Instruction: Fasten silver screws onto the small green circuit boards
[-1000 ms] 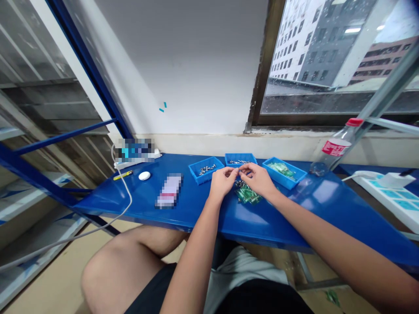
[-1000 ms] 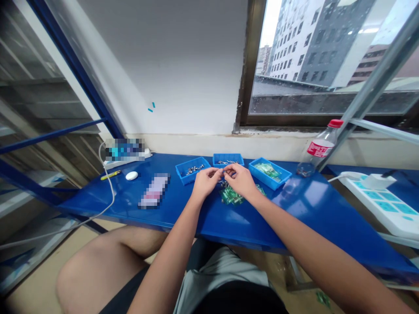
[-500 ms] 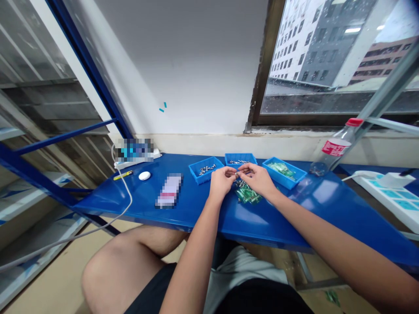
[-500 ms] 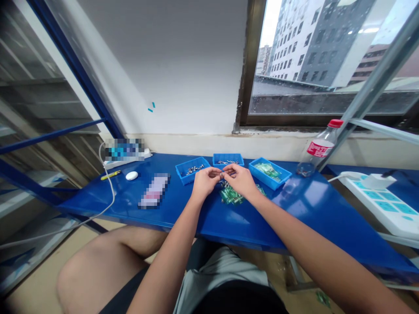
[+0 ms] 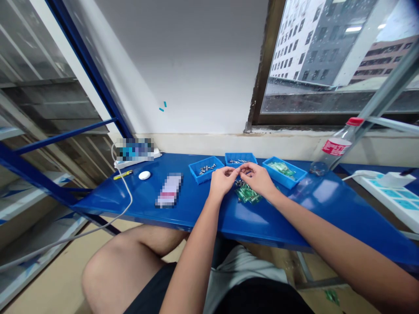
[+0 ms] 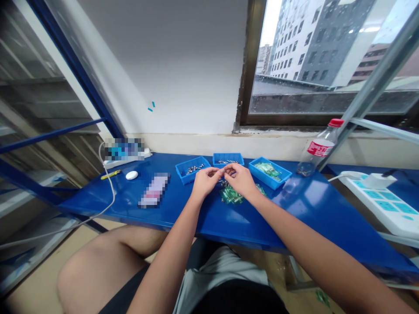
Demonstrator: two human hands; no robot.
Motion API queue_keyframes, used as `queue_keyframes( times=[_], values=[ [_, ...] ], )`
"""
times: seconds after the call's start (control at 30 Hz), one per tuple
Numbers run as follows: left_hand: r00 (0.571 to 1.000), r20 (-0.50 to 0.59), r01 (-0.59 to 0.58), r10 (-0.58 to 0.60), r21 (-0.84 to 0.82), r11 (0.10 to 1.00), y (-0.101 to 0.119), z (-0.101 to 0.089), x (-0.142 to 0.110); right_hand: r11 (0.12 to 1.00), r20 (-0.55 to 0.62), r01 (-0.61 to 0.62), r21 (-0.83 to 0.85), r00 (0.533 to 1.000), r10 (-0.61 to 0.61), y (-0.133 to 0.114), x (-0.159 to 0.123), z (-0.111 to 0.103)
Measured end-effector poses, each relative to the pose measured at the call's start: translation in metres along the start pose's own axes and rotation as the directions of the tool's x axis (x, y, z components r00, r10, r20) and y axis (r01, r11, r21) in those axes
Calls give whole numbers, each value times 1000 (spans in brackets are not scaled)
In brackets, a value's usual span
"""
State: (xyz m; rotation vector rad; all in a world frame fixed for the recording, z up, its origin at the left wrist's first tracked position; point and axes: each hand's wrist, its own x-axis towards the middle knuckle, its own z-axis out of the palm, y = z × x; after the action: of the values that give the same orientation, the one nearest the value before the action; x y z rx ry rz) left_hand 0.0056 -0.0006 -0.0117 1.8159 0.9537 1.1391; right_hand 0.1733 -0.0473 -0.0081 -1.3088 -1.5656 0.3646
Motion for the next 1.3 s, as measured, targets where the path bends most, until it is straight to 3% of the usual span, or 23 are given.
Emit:
queue_keyframes(
  times=[0.13, 0.4, 0.67, 0.9, 1.17, 1.3],
  values=[
    [999, 45, -26, 26, 17, 1000, -3, 0, 1, 999, 30, 13, 39, 999, -14, 0, 0, 0],
    [999, 37, -31, 32, -43, 999, -2, 1, 3, 994, 8, -54, 91, 999, 54, 9, 1, 1],
    [999, 37, 38, -28, -291, 956, -2, 1, 6, 943, 8, -107, 315, 994, 110, 11, 3, 3],
    [994, 29, 105, -102, -395, 912, 1, -3, 7, 947, -10, -94, 307, 995, 102, 6, 1, 3],
    [997, -51, 28, -50, -370, 928, 4, -3, 6, 962, -36, -50, 269, 997, 62, 2, -1, 4],
    [982, -185, -77, 41, -192, 978, 11, -4, 4, 982, -53, -40, 186, 997, 50, 3, -1, 5]
  ],
)
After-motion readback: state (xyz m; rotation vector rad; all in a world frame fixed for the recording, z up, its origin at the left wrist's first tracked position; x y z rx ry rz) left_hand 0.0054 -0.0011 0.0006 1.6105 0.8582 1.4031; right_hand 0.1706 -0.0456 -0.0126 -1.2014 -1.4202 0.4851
